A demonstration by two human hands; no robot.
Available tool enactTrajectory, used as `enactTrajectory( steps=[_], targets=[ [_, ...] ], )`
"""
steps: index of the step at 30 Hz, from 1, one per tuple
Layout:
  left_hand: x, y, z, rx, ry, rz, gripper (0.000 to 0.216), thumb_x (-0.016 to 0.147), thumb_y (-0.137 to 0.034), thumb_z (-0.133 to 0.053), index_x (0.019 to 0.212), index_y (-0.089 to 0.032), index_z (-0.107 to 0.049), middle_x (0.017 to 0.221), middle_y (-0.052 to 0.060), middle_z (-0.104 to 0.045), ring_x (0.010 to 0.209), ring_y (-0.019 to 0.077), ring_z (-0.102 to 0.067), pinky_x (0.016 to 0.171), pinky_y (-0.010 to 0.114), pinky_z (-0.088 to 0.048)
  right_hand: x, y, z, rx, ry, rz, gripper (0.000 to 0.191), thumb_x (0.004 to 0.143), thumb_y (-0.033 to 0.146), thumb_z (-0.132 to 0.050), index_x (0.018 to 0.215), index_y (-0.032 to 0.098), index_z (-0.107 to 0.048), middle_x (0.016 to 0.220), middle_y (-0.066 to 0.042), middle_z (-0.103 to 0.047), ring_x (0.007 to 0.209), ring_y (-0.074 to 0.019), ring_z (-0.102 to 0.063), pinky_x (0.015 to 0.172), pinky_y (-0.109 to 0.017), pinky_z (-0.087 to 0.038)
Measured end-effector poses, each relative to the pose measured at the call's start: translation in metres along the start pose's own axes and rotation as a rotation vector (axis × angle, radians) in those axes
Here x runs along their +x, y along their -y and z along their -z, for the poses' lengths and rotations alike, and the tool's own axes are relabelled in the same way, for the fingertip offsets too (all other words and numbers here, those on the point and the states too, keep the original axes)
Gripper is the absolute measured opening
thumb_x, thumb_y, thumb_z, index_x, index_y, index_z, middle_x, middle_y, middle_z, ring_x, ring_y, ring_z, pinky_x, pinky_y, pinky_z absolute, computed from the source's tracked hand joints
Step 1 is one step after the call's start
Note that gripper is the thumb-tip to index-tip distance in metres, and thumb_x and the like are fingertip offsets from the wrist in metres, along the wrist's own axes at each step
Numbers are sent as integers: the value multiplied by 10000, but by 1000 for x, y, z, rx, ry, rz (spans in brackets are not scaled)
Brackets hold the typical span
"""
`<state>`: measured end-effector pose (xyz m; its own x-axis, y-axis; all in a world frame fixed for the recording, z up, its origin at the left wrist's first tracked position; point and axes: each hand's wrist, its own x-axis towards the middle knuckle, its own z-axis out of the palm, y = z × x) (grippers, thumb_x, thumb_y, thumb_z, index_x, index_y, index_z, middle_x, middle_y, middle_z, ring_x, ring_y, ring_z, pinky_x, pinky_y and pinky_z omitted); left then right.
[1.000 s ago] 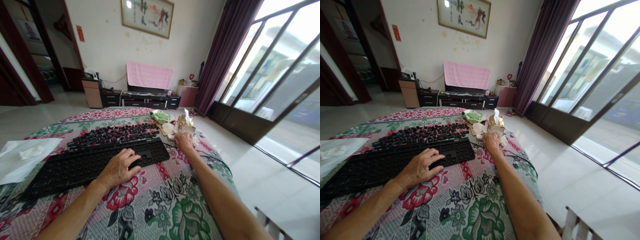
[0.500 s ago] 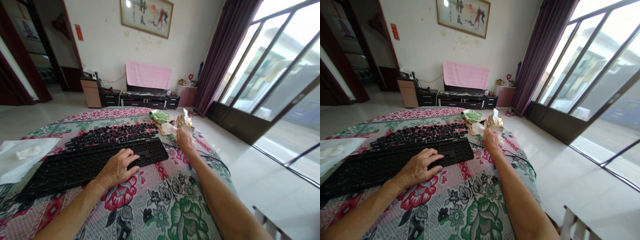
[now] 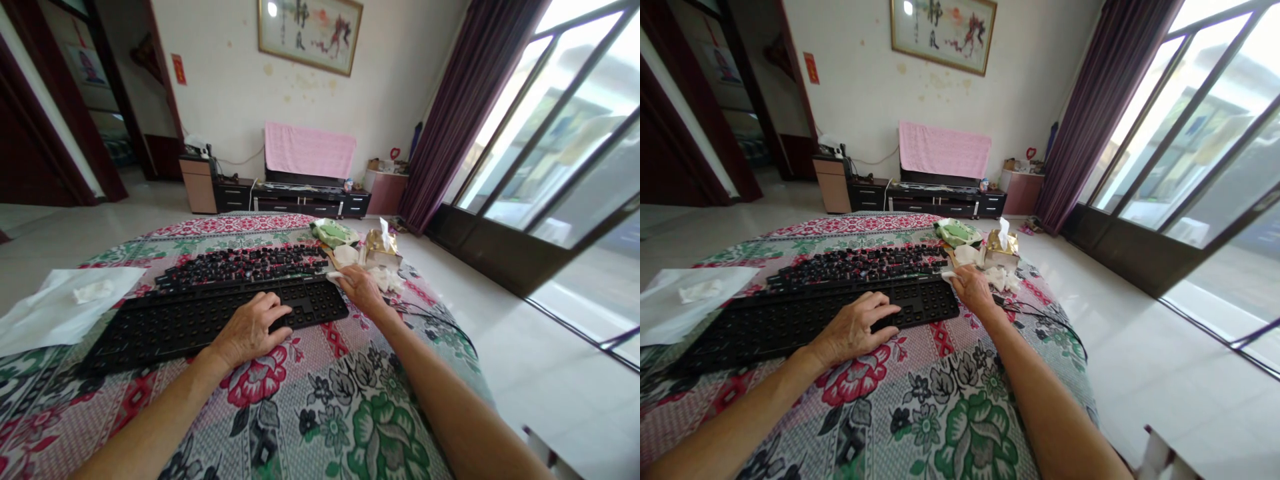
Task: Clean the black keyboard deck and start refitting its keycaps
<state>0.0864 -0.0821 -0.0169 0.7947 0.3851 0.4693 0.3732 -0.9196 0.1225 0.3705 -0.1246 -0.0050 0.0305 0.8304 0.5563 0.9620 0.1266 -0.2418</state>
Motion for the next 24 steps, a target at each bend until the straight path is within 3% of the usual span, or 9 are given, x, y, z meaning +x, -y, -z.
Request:
enactTrajectory(
  steps=[6, 13, 16, 21, 24],
  targets=[
    [0, 0, -1, -2, -10, 8, 327, 796, -382, -563, 1066, -203, -608, 924, 60, -532, 867, 188, -493, 769, 343, -483, 5, 21, -19, 44, 17, 48, 337, 796, 87, -420, 1039, 191, -629, 1014, -74, -605, 917, -177, -554, 825, -277, -417],
    [0, -2, 2, -19, -2, 22, 324, 793, -379, -569, 1061, -202, -611, 923, 58, -536, 869, 188, -492, 780, 344, -476, 11, 37, -22, 31, 84, 36, 219, 808, 321, -527, 906, 173, -655, 919, -75, -578, 847, -170, -552, 816, -278, -412],
    [1, -3, 3, -12, 12, 31, 330, 794, -385, -567, 1062, -198, -614, 928, 61, -538, 861, 188, -489, 779, 344, -474, 15, 42, -21, 25, 123, 55, 194, 822, 294, -508, 837, 171, -657, 842, -59, -568, 798, -157, -550, 770, -262, -410],
    [2, -3, 4, -11, 19, 32, 336, 801, -391, -555, 1065, -190, -612, 932, 63, -537, 863, 189, -486, 777, 345, -476, 20, 43, -26, 33, 161, 121, 195, 811, 225, -511, 934, 167, -651, 858, -62, -564, 825, -163, -538, 769, -266, -400],
    [1, -3, 4, -14, 17, 24, 336, 806, -397, -548, 1062, -188, -610, 936, 66, -537, 861, 188, -486, 774, 348, -478, 20, 43, -29, 49, 162, 118, 178, 807, 210, -512, 888, 162, -664, 835, -64, -562, 810, -164, -539, 756, -265, -405]
  ],
)
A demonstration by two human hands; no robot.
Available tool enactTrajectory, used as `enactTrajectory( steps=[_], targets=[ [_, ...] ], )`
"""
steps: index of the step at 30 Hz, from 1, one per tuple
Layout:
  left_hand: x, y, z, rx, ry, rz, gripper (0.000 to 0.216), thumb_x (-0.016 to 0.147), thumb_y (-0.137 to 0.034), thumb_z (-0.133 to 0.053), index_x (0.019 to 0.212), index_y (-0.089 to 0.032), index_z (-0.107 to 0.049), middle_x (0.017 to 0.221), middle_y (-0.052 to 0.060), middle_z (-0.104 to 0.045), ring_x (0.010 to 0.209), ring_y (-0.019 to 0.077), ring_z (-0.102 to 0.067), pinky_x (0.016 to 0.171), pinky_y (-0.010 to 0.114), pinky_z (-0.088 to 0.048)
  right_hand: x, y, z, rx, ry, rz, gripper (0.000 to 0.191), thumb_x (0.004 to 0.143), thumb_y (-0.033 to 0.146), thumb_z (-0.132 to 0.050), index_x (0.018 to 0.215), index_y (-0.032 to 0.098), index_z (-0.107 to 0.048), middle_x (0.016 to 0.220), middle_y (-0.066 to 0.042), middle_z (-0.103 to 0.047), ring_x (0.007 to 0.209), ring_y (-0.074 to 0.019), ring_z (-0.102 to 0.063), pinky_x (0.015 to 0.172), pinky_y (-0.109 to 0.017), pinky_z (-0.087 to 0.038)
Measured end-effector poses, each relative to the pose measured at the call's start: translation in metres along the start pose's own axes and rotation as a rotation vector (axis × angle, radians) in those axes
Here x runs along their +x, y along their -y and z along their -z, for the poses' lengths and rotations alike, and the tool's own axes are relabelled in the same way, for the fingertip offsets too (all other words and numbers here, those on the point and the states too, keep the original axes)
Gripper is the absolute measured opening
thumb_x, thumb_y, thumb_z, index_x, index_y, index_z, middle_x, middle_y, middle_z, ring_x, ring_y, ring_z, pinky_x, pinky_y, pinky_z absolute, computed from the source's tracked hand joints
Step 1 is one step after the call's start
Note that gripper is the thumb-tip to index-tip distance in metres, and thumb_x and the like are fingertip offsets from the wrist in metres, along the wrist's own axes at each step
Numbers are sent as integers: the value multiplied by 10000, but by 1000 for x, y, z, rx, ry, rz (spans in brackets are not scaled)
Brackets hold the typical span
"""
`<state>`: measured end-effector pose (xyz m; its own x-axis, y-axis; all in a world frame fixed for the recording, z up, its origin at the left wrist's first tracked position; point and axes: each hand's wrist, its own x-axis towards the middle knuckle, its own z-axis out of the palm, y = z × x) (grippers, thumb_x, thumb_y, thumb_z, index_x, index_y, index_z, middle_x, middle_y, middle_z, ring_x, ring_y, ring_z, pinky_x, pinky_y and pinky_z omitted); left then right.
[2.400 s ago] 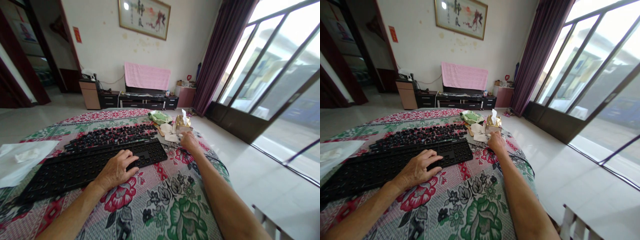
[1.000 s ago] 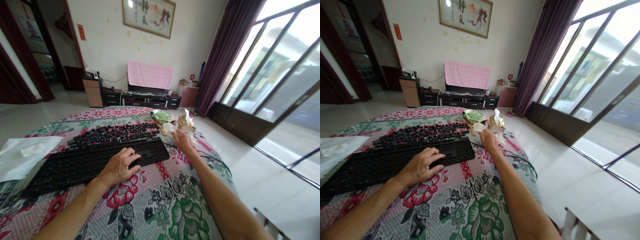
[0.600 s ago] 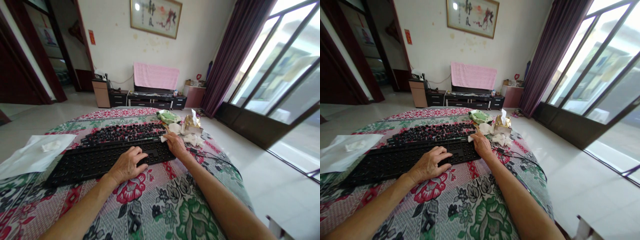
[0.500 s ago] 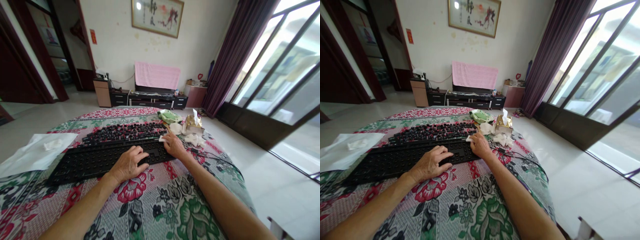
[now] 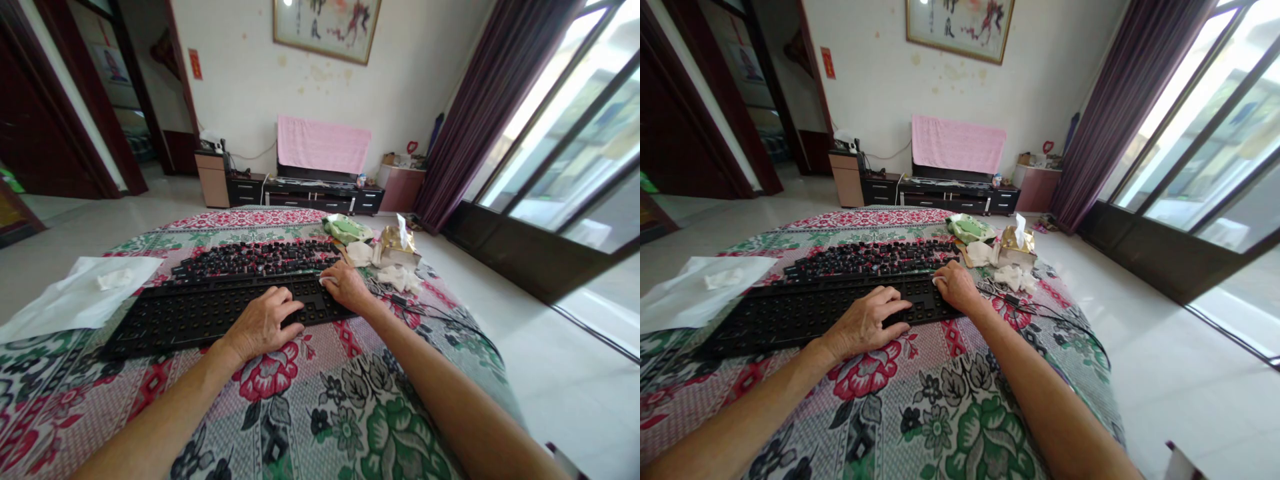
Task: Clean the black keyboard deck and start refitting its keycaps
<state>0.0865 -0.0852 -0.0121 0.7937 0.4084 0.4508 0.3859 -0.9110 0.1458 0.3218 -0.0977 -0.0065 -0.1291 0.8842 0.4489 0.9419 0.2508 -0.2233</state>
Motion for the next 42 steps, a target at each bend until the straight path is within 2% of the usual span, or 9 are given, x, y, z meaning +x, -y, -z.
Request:
enactTrajectory(
  steps=[3, 9, 12, 17, 22, 26, 37, 42],
  targets=[
    [0, 0, -1, 1, -2, -2, 342, 806, -403, -546, 1061, -184, -610, 935, 70, -540, 861, 191, -488, 770, 354, -481, -1, 0, 0, 23, -4, 14, 158, 790, 181, -524, 854, 166, -667, 821, -57, -559, 795, -161, -541, 743, -259, -411],
    [0, 0, -1, 2, -1, -2, 340, 805, -402, -549, 1061, -186, -610, 941, 70, -541, 877, 194, -492, 777, 352, -480, -6, -6, 13, 12, 71, 47, 167, 778, 129, -512, 849, 171, -658, 856, -60, -556, 797, -161, -540, 753, -267, -417],
    [0, 0, 0, 2, 9, 6, 338, 809, -396, -545, 1065, -184, -608, 940, 69, -538, 882, 192, -490, 786, 351, -475, -9, -10, 16, 29, 50, 61, 184, 785, 113, -492, 861, 170, -650, 860, -61, -553, 818, -163, -538, 770, -272, -421],
    [0, -1, 1, -5, 11, 9, 328, 806, -390, -546, 1052, -183, -614, 931, 69, -535, 876, 191, -489, 782, 349, -471, -9, -6, 6, 108, -38, 140, 231, 809, 97, -450, 936, 159, -633, 925, -75, -546, 866, -163, -525, 805, -280, -428],
    [0, -1, 1, -8, 1, 5, 321, 809, -391, -539, 1050, -193, -612, 930, 69, -535, 872, 192, -492, 773, 350, -476, -6, -5, -4, 127, -41, 203, 266, 829, 86, -416, 922, 178, -647, 953, -74, -541, 893, -161, -522, 822, -284, -430],
    [0, 0, 0, 3, -1, 4, 325, 807, -391, -540, 1061, -199, -606, 929, 63, -532, 874, 191, -491, 783, 350, -475, -8, -9, -3, 86, -36, 190, 265, 827, 93, -412, 885, 173, -658, 947, -76, -537, 877, -161, -527, 804, -276, -434],
    [-1, 1, -1, 8, -17, -7, 338, 804, -394, -545, 1060, -184, -614, 927, 67, -540, 870, 192, -492, 778, 346, -474, -15, -24, 14, 77, -18, 126, 267, 696, 33, -452, 797, 172, -656, 857, -52, -546, 787, -155, -531, 766, -271, -429],
    [-1, -1, 1, -10, -30, -14, 327, 799, -385, -551, 1052, -187, -614, 929, 69, -548, 874, 195, -499, 771, 355, -482, -14, -27, 13, 61, -22, 86, 220, 664, 47, -475, 754, 171, -633, 817, -48, -541, 759, -157, -529, 742, -262, -425]
  ],
)
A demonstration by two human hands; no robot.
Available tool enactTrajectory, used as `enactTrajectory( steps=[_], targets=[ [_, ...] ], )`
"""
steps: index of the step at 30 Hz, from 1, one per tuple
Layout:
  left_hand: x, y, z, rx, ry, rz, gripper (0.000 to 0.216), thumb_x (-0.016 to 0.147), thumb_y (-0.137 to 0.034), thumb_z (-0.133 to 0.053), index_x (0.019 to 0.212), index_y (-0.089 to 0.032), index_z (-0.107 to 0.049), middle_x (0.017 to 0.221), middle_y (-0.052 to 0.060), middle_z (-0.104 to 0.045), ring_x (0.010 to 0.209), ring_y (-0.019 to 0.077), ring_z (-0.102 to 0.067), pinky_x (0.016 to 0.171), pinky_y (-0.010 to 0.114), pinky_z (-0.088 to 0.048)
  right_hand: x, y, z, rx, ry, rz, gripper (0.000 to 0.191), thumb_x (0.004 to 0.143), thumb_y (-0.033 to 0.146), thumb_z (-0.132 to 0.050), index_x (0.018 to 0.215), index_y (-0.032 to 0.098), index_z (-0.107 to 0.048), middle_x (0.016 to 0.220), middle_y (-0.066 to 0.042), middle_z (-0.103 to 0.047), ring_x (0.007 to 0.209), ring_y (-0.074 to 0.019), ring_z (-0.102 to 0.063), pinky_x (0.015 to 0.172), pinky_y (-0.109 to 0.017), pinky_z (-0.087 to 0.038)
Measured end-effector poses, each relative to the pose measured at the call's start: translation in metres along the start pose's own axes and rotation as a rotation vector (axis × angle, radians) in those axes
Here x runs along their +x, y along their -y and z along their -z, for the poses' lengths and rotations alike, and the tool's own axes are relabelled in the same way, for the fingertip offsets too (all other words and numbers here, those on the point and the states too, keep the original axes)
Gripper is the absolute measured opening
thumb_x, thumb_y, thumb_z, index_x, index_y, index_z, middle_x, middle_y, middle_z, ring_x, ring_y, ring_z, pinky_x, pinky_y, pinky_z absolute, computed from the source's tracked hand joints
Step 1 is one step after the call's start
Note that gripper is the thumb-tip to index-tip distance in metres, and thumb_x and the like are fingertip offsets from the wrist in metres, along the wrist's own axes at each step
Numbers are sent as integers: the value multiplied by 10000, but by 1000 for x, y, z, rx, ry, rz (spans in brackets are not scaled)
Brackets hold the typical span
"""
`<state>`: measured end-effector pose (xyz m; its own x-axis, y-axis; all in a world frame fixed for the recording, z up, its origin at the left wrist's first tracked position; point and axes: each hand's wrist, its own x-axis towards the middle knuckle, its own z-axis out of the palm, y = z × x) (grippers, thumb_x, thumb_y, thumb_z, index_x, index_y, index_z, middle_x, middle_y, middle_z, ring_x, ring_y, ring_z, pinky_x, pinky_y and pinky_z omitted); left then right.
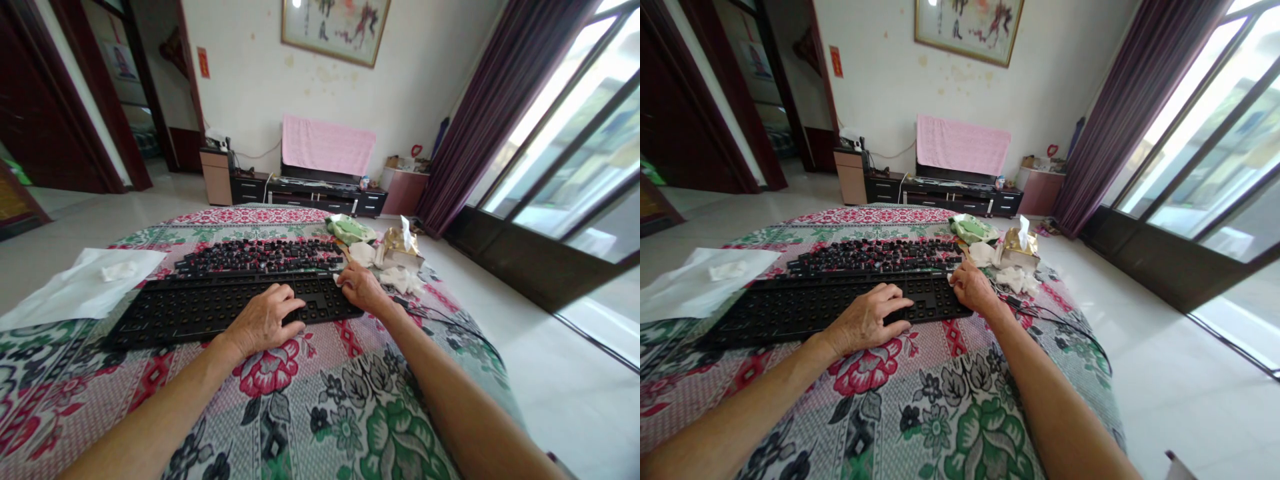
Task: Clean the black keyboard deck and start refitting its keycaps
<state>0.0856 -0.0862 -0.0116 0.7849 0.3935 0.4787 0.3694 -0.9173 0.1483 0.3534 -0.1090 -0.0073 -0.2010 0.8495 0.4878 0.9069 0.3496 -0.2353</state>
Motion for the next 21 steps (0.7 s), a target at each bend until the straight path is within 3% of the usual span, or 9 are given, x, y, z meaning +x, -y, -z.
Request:
enactTrajectory(
  steps=[7, 13, 21],
  targets=[
    [6, -3, 5, 78, -95, 2, 428, 775, -439, -563, 1125, -191, -573, 1226, 102, -498, 1103, 269, -452, 920, 470, -405, -1, -1, -2, -57, -29, -106, 175, 673, 88, -492, 752, 179, -619, 801, -40, -536, 745, -163, -537, 728, -269, -420],
    [1, 8, -3, 173, 75, 83, 616, 763, -603, -492, 1223, -192, -506, 1352, 127, -415, 1237, 327, -348, 966, 494, -335, -1, -3, 3, 12, 29, -6, 241, 702, 62, -460, 789, 184, -649, 867, -48, -564, 812, -160, -547, 781, -268, -420],
    [-2, 15, -5, 166, 143, 94, 606, 772, -592, -485, 1255, -227, -465, 1368, 86, -412, 1257, 298, -328, 983, 455, -319, 0, 4, 5, -66, -5, -131, 158, 676, 118, -490, 702, 181, -633, 744, -34, -544, 690, -152, -536, 668, -248, -403]
  ],
)
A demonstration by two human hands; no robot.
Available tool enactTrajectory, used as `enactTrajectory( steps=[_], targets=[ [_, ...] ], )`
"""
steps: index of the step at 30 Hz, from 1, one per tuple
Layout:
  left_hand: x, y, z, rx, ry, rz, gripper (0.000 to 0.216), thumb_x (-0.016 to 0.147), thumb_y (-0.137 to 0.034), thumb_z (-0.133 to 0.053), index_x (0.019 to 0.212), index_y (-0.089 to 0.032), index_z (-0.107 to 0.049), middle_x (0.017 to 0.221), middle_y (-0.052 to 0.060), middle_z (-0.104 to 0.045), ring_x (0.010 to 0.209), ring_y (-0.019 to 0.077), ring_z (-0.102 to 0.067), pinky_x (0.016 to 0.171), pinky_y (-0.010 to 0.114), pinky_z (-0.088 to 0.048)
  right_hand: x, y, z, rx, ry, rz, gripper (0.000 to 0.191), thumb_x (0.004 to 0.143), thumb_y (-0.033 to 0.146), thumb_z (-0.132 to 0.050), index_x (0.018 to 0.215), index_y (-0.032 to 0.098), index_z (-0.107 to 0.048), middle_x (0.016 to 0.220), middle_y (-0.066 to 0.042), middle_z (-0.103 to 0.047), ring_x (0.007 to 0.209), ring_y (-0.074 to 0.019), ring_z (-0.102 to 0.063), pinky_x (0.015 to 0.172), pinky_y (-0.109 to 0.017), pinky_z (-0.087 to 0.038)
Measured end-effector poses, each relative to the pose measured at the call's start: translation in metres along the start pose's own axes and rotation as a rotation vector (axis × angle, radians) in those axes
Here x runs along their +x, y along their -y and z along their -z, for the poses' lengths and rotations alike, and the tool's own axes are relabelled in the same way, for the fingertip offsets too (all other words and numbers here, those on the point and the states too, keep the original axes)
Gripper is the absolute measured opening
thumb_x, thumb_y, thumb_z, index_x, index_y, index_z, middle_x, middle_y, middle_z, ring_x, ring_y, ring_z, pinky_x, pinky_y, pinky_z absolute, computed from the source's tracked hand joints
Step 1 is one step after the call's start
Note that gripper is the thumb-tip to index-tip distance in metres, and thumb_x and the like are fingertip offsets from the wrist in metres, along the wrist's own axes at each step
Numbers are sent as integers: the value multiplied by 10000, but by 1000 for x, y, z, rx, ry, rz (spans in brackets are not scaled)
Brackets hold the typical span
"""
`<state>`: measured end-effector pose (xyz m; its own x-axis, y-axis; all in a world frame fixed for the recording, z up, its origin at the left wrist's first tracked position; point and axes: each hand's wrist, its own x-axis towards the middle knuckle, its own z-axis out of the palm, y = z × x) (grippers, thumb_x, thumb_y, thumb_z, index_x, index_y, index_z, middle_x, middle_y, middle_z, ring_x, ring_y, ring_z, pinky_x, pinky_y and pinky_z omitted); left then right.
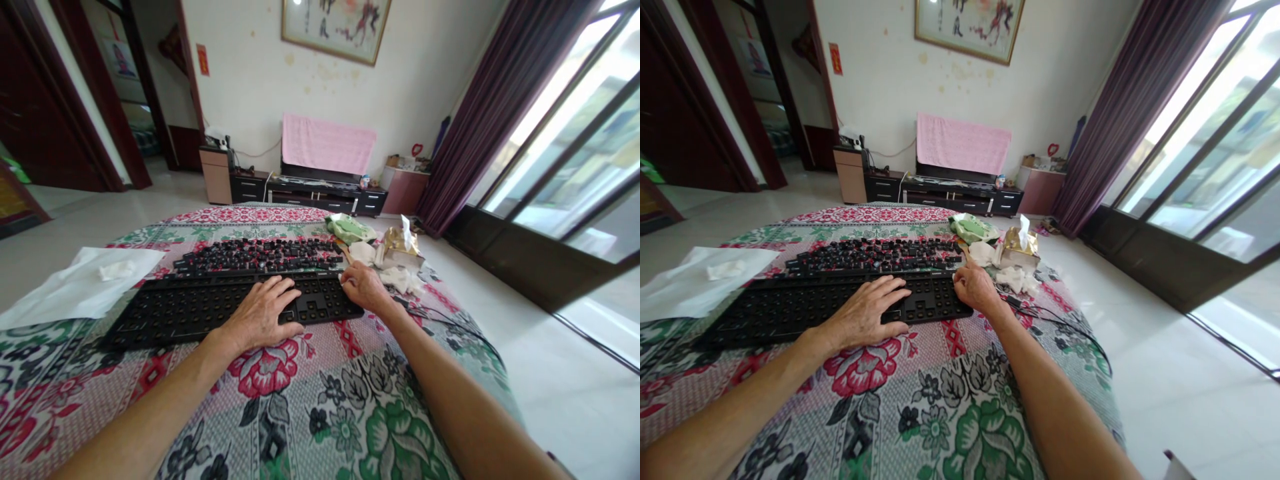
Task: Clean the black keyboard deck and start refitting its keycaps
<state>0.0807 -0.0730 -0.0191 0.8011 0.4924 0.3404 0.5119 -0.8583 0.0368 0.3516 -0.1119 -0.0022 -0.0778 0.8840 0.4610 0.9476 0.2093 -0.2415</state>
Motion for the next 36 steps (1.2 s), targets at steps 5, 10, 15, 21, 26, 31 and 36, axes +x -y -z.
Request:
enactTrajectory(
  steps=[5, 10, 15, 21, 26, 31, 36],
  targets=[
    [2, -3, 6, -22, -27, -9, 589, 729, -565, -558, 1191, -200, -518, 1288, 99, -471, 1202, 284, -383, 966, 428, -347, 0, 0, 1, -22, -14, -66, 175, 673, 128, -465, 663, 178, -632, 716, -37, -564, 658, -145, -531, 639, -240, -385],
    [3, -5, 6, -6, -24, 5, 582, 724, -564, -559, 1182, -208, -519, 1275, 89, -472, 1194, 268, -383, 963, 405, -354, 3, -9, 4, -17, -89, -233, 192, 665, 182, -455, 659, 154, -645, 712, -46, -598, 656, -154, -535, 641, -252, -382],
    [1, -4, 5, 4, -26, 8, 580, 734, -573, -538, 1190, -216, -508, 1283, 82, -467, 1208, 263, -367, 978, 404, -335, 5, -11, 8, 249, -9, -400, 247, 664, 282, -501, 797, 148, -660, 664, -9, -611, 621, -145, -535, 601, -239, -391],
    [0, -4, 4, 5, -31, -3, 585, 744, -576, -526, 1199, -209, -502, 1286, 87, -462, 1210, 270, -364, 975, 415, -338, 5, -6, 8, 327, 34, -415, 313, 670, 329, -522, 873, 141, -668, 660, 0, -601, 621, -134, -522, 594, -234, -388],
    [0, -4, 4, 9, -28, 2, 591, 745, -577, -525, 1206, -208, -499, 1294, 88, -459, 1213, 272, -361, 973, 413, -339, 3, -5, 7, 347, 83, -407, 377, 720, 406, -502, 892, 126, -686, 599, 0, -578, 583, -131, -500, 567, -240, -384],
    [0, -4, 3, 10, -27, 4, 597, 743, -586, -521, 1207, -212, -502, 1295, 84, -461, 1213, 271, -362, 975, 413, -337, 6, -3, 3, 316, 74, -349, 370, 730, 384, -510, 925, 133, -700, 679, -28, -639, 640, -152, -553, 593, -243, -408],
    [1, -3, 2, 7, -32, 2, 607, 734, -591, -528, 1206, -210, -506, 1291, 84, -466, 1211, 272, -365, 975, 417, -339, 10, 4, 7, 119, 105, -286, 323, 739, 316, -490, 874, 126, -714, 722, -61, -668, 667, -169, -578, 607, -247, -404]
  ],
)
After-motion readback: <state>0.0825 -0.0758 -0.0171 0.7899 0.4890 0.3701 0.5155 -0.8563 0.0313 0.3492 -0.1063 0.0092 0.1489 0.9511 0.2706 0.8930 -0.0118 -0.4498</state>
